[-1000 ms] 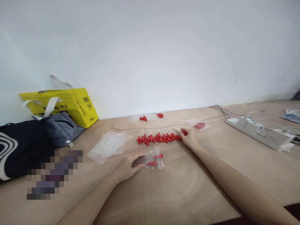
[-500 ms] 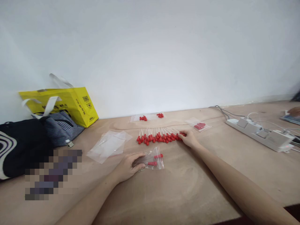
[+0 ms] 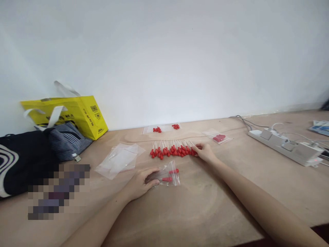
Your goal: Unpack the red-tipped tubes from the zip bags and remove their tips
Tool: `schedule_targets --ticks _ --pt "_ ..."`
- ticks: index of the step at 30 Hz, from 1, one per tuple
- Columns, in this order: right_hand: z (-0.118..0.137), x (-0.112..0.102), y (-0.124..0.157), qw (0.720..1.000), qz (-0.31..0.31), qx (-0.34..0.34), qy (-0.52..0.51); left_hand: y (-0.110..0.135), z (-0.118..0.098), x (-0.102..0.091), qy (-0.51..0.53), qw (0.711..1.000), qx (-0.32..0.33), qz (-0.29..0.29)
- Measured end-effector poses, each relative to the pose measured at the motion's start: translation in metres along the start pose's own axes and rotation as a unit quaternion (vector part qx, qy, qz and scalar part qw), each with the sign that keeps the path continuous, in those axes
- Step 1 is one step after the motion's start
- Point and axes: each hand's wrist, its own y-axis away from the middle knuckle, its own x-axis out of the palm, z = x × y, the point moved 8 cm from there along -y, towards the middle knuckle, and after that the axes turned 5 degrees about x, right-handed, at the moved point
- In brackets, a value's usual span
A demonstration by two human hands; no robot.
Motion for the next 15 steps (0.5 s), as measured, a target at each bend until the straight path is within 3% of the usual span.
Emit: schedule_targets --ticks 8,15 --pt "0.005 -0.037 -0.001 0.998 -0.062 -0.002 0.003 0.0 -0.002 -0.001 0.007 1.0 -0.003 0.004" --pt "0.013 -0.045 0.003 0.996 -0.087 -0.028 -0.009 0.0 0.001 0.0 0.014 1.0 0.001 -0.003"
